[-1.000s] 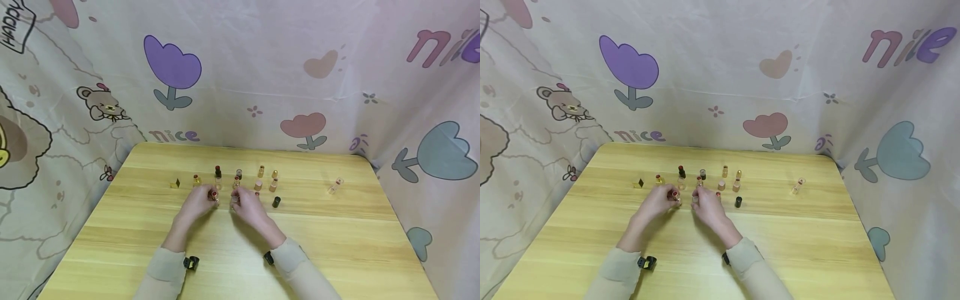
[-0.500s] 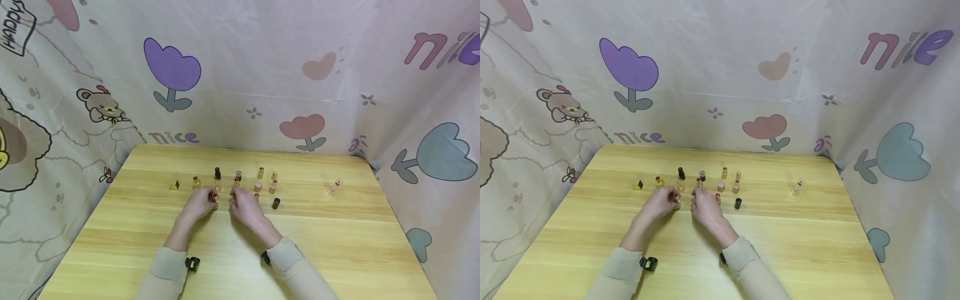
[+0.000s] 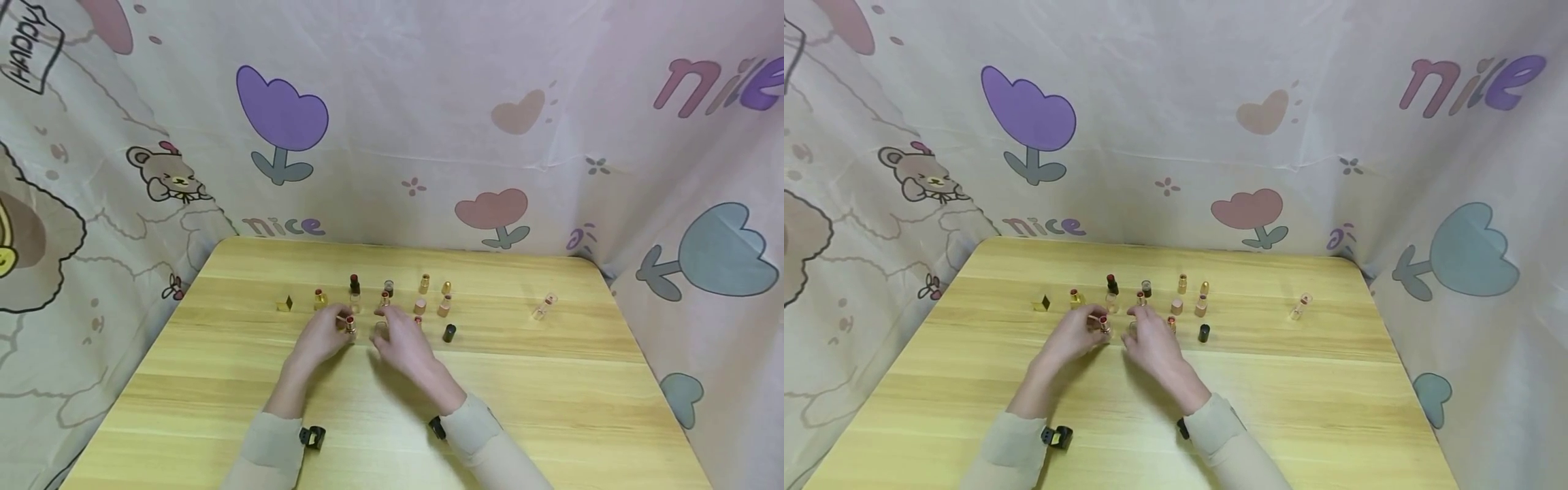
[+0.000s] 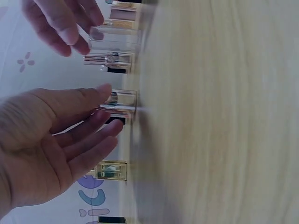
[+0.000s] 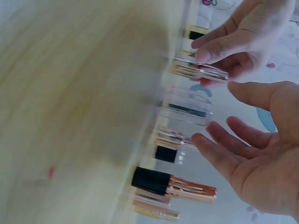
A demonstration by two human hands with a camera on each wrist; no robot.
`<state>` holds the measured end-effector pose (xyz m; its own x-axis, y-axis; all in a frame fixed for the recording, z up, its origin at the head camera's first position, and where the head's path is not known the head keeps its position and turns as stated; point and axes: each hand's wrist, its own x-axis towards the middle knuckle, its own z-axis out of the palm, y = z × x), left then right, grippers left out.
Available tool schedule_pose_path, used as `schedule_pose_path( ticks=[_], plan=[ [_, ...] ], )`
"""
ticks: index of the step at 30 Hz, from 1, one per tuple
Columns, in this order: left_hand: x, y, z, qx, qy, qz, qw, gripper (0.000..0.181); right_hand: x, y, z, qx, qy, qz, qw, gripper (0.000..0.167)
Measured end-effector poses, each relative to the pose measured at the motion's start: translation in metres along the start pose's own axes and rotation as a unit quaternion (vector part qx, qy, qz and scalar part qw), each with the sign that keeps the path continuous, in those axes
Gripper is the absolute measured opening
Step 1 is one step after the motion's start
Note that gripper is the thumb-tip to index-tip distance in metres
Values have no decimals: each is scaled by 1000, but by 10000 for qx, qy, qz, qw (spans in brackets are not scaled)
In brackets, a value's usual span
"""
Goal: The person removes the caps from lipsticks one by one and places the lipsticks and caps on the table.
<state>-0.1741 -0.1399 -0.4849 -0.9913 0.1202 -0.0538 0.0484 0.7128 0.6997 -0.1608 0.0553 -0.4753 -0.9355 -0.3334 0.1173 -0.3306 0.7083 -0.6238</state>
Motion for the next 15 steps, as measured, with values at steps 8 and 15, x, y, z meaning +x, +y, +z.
schedule_pose_path(
  ticks=[8,15],
  plan=[
    [-14,16,-2,-426,763,-66,9962,63,-14,0,-24,733,994,-95,9923,51],
    [-19,31,1,-1407,1092,329,9835,76,-23,15,-45,1201,2230,-354,9667,52]
  ],
)
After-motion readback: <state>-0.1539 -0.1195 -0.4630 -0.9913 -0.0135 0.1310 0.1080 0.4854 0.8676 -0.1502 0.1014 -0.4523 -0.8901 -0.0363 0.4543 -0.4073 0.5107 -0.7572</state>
